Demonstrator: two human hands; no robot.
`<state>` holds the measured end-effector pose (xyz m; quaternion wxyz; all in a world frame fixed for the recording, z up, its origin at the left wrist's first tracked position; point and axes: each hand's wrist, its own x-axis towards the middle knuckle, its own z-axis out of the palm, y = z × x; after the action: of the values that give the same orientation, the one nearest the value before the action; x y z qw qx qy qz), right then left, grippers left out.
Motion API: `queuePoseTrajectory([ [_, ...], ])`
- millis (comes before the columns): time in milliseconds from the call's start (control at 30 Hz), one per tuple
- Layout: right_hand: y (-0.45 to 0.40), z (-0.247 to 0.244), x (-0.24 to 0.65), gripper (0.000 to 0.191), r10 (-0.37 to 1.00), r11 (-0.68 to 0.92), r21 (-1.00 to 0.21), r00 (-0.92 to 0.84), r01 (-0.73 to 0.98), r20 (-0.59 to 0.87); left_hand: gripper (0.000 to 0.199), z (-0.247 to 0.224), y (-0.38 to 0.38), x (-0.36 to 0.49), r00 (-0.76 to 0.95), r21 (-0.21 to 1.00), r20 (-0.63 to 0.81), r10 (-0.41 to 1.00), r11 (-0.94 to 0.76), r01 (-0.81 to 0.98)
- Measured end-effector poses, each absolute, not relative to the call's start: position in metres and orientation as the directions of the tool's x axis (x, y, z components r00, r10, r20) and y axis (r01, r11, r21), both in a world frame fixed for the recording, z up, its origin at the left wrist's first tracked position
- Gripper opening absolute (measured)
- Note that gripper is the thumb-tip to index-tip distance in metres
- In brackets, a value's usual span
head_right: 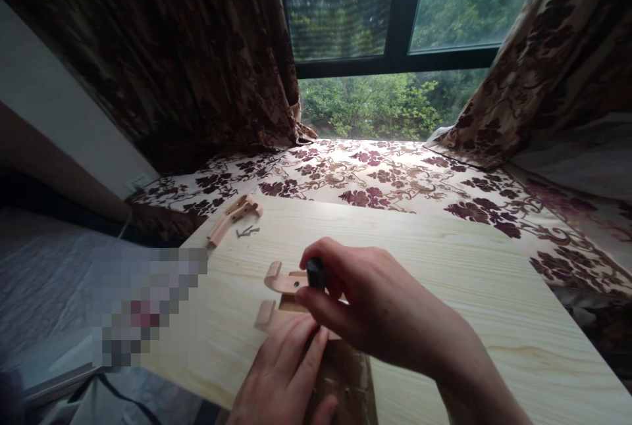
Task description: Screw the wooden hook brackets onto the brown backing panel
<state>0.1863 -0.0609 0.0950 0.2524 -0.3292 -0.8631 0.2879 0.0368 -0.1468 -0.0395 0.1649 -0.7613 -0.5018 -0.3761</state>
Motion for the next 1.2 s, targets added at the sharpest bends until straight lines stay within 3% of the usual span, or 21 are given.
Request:
queuePoseTrajectory([
  [167,-0.062,0.095,0.186,0.009,0.693,0.631,-0.663,-0.676,0.403,0.250,0.049,-0.023,-0.148,0.033,0.224,0.075,0.740,0.634,-0.409,0.909],
  [333,-0.060,0.093,0.182,0.020,0.745,0.623,-0.610,-0.610,0.490,0.271,0.042,-0.006,-0.149,0.023,0.416,-0.063,0.634,0.652,-0.492,0.868],
  [567,-0.062,0.095,0.184,0.004,0.678,0.659,-0.647,-0.674,0.383,0.292,0.043,-0.008,-0.147,0.027,0.313,0.028,0.693,0.650,-0.458,0.889],
  [733,-0.060,0.092,0.184,0.020,0.747,0.630,-0.598,-0.597,0.496,0.292,0.040,0.002,-0.149,0.021,0.433,-0.027,0.575,0.694,-0.513,0.858],
  [967,-0.062,0.094,0.184,0.007,0.680,0.663,-0.634,-0.676,0.398,0.286,0.040,-0.001,-0.149,0.021,0.432,-0.021,0.590,0.682,-0.522,0.853],
  [1200,-0.059,0.092,0.179,0.022,0.749,0.638,-0.568,-0.588,0.519,0.305,0.041,0.002,-0.151,0.020,0.430,-0.045,0.567,0.702,-0.495,0.868],
])
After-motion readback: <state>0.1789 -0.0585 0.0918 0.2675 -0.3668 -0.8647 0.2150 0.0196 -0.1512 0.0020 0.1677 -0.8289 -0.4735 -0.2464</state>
